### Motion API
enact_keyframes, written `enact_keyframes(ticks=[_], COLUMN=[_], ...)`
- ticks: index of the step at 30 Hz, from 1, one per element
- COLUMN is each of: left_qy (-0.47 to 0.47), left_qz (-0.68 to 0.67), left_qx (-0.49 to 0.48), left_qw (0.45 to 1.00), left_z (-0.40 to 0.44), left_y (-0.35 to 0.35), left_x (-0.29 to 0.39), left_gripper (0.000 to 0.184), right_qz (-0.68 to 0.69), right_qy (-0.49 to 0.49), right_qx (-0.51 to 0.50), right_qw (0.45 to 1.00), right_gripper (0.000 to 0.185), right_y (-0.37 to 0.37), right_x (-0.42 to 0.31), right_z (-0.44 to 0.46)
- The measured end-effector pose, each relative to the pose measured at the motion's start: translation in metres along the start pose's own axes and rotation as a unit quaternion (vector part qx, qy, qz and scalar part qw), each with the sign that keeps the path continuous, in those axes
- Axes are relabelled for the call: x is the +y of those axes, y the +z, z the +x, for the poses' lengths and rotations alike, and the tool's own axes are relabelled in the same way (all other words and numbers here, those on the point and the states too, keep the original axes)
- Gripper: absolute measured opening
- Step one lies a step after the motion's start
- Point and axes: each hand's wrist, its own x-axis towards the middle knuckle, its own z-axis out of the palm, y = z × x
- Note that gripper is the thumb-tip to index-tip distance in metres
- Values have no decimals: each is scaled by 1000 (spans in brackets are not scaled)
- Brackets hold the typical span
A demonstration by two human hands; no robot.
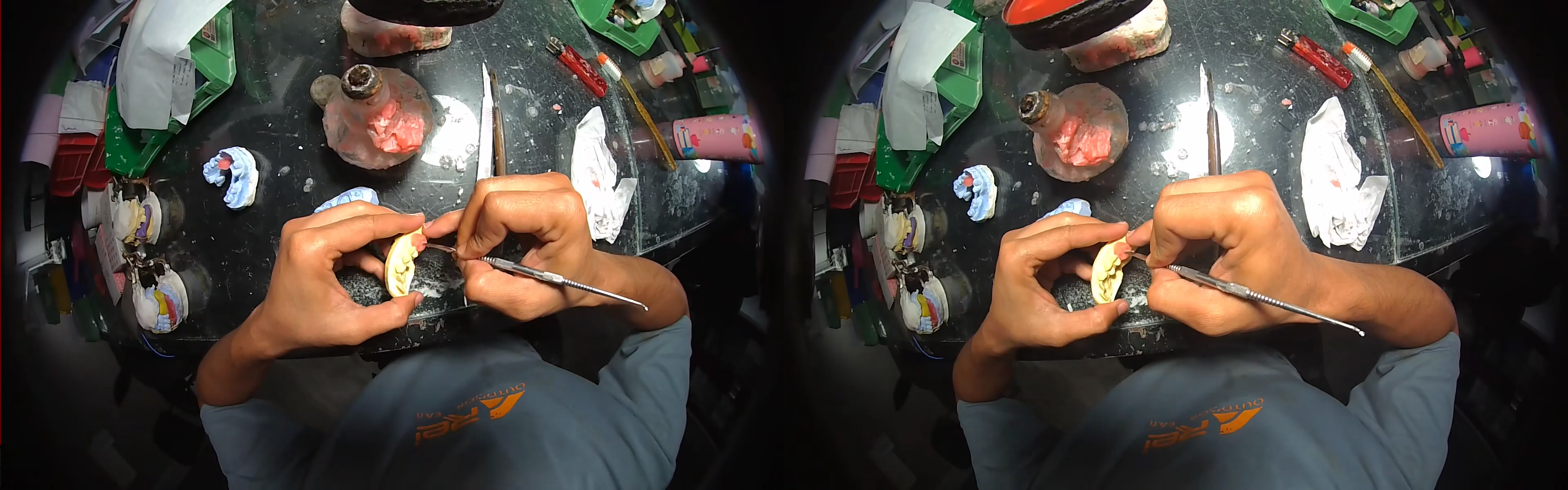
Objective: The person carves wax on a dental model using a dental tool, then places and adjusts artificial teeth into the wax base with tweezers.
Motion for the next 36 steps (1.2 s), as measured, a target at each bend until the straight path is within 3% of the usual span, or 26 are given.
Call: enact_keyframes(ticks=[13, 20, 36], left_qy=[-25, -50, 20], left_qz=[-10, -84, 18], left_qx=[-2, 30, 43], left_qw=[1000, 995, 999], left_z=[1, -2, 0], left_y=[-1, 6, 7], left_x=[4, 2, -1], left_gripper=[63, 67, 65], right_qz=[5, -11, 25], right_qy=[10, -18, -12], right_qx=[1, 36, 30], right_qw=[1000, 999, 999], right_gripper=[13, 11, 17], right_y=[-4, 0, 3], right_x=[-2, -1, -3], right_z=[0, 1, 2])
